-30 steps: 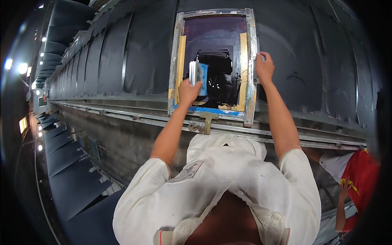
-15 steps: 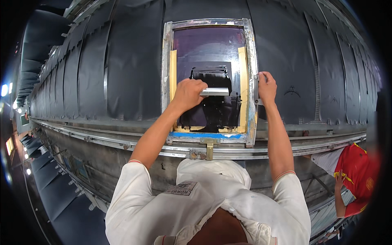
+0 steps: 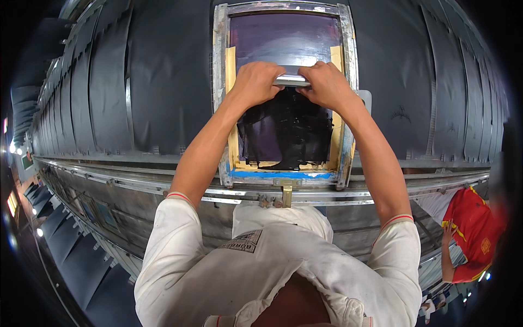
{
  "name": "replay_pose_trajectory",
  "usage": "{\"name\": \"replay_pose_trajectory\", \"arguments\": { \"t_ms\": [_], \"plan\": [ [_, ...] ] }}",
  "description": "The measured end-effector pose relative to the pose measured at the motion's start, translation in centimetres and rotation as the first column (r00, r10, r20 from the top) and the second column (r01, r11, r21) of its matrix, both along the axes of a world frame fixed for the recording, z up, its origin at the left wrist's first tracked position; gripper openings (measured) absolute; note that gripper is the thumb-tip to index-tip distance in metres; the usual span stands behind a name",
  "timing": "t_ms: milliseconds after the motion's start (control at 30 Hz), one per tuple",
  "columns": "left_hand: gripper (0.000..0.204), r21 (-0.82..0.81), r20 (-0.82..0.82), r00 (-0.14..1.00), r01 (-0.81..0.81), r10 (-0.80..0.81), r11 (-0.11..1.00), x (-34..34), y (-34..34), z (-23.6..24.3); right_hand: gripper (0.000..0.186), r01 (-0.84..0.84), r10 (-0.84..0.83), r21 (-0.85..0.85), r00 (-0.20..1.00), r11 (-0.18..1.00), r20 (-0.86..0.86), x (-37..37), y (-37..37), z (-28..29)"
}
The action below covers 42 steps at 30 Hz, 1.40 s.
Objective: The person uses a squeegee to spread a dark viscous substance evenly across a rectangular panel mounted on a curved metallic surface. The person repeatedly moves the squeegee back and forth to smooth the coating within taped boundaries.
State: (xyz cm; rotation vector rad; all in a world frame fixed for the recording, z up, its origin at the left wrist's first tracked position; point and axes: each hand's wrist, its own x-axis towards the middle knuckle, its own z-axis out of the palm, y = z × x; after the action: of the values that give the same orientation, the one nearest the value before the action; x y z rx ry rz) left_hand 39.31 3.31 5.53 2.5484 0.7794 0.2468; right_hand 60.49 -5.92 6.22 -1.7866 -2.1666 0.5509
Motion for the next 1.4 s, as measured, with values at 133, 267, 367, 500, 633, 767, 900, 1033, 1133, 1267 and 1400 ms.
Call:
{"name": "replay_pose_trajectory", "arguments": {
  "t_ms": [133,267,367,500,633,767,900,1033,1133,1267,1400],
  "plan": [
    [0.019,-0.024,-0.044,0.996,-0.074,0.073,0.997,1.1,1.1,0.1,0.024,0.039,-0.040,-0.094,0.999,0.995,-0.008,0.5,2.1,-0.4],
    [0.017,-0.038,0.036,0.992,-0.120,0.122,0.992,1.0,0.0,-0.7,0.022,0.060,-0.071,-0.095,0.991,0.994,-0.117,0.3,1.5,-1.1],
    [0.017,0.021,0.061,0.994,-0.093,0.091,0.995,-0.4,-4.0,-1.0,0.024,0.030,-0.033,-0.048,0.998,0.998,-0.058,-1.0,-2.6,-1.6],
    [0.018,0.022,0.132,0.990,-0.061,0.057,0.998,-4.5,-13.0,-2.2,0.030,0.012,-0.010,0.038,0.998,0.999,-0.061,-4.9,-11.7,-2.2],
    [0.021,-0.048,0.084,0.996,-0.038,0.042,0.998,-5.5,-13.8,-1.8,0.026,0.032,-0.024,0.088,0.995,0.996,-0.092,-6.0,-12.6,-2.1],
    [0.020,-0.072,0.039,0.999,-0.028,0.030,0.997,-3.8,-10.0,-0.9,0.025,0.023,-0.032,-0.138,0.997,0.990,-0.063,-4.1,-9.4,-1.6],
    [0.015,-0.054,0.005,0.996,-0.089,0.090,0.995,-0.4,-3.3,-0.8,0.028,0.102,-0.108,-0.187,0.994,0.977,-0.019,-1.4,-2.2,-0.4],
    [0.018,-0.041,-0.050,0.994,-0.103,0.100,0.994,1.6,0.3,-0.6,0.021,0.085,-0.112,-0.250,0.989,0.964,-0.098,0.9,2.0,-1.2],
    [0.020,-0.044,-0.047,0.993,-0.113,0.111,0.993,1.6,0.6,-1.0,0.021,0.091,-0.124,-0.265,0.986,0.960,-0.111,0.8,2.4,-1.1],
    [0.016,-0.037,0.026,0.995,-0.097,0.098,0.995,0.7,-1.5,-1.4,0.021,0.089,-0.112,-0.200,0.988,0.976,-0.104,-0.2,0.2,-0.7],
    [0.016,0.009,0.130,0.991,-0.041,0.039,0.999,-3.3,-8.1,-2.0,0.021,0.049,-0.054,-0.045,0.989,0.998,-0.136,-3.8,-6.9,-1.1]
  ]
}}
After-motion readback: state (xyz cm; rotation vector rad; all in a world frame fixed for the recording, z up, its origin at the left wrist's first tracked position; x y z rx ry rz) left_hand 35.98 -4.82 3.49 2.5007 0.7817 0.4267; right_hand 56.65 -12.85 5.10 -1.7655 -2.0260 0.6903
